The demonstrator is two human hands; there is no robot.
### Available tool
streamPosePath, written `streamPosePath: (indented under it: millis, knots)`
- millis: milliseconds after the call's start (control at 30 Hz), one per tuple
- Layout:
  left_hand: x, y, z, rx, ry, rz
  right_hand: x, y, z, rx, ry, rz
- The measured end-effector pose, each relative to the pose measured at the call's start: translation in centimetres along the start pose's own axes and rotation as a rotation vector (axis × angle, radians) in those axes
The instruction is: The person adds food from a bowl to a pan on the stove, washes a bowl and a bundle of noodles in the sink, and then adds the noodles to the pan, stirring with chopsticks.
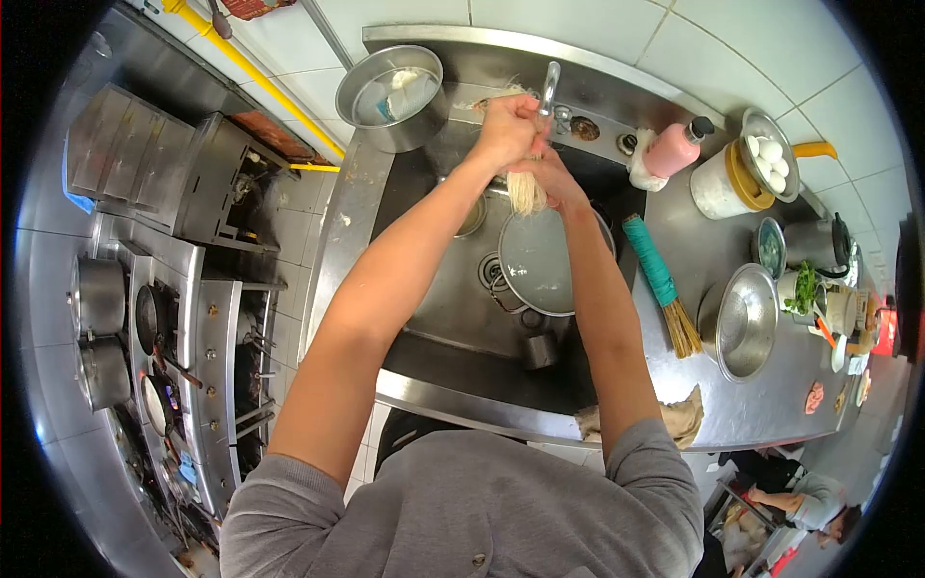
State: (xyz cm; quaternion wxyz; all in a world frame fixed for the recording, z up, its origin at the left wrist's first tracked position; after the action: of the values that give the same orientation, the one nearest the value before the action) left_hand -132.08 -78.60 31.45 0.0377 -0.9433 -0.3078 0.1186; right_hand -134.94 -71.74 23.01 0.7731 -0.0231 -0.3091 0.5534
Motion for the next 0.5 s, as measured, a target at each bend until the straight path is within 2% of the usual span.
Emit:
streamPosePath:
  millis: [100, 200, 300, 333, 433, 500]
  knots:
    - [-0.4, 0.2, -0.6, -0.492, 0.025, 0.003, -1.4, -0.5, -0.2, 0.059, 0.050, 0.060]
    - [-2.2, 2.1, -1.0, -0.616, -0.112, 0.016, -1.1, -1.0, 0.9, 0.288, 0.015, 0.014]
    - [-2.9, 5.3, -1.8, -0.840, -0.080, -0.021, -0.2, -1.2, 2.6, 0.424, 0.054, -0.019]
    - [-3.0, 5.7, -2.0, -0.918, -0.124, -0.024, 0.0, -1.4, 2.9, 0.439, 0.055, -0.005]
    - [-3.1, 4.9, -2.1, -0.825, -0.020, 0.163, 0.2, -1.6, 3.2, 0.481, 0.040, 0.020]
    - [-3.1, 4.8, -3.3, -0.876, -0.082, 0.168, 0.1, -1.3, 2.6, 0.495, -0.002, 0.006]
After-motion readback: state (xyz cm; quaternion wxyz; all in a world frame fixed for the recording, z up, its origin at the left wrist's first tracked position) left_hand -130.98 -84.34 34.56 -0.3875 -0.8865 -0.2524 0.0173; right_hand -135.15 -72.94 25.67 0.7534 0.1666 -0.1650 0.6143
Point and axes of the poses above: each hand's wrist, its own x-axis away from the middle knuckle, its own y-axis out of the back of the hand, z = x × y, the point moved 9 cm from there along -x, towards the middle knuckle, and after that the axes turned 15 degrees about -y, right-handed, at the moved point
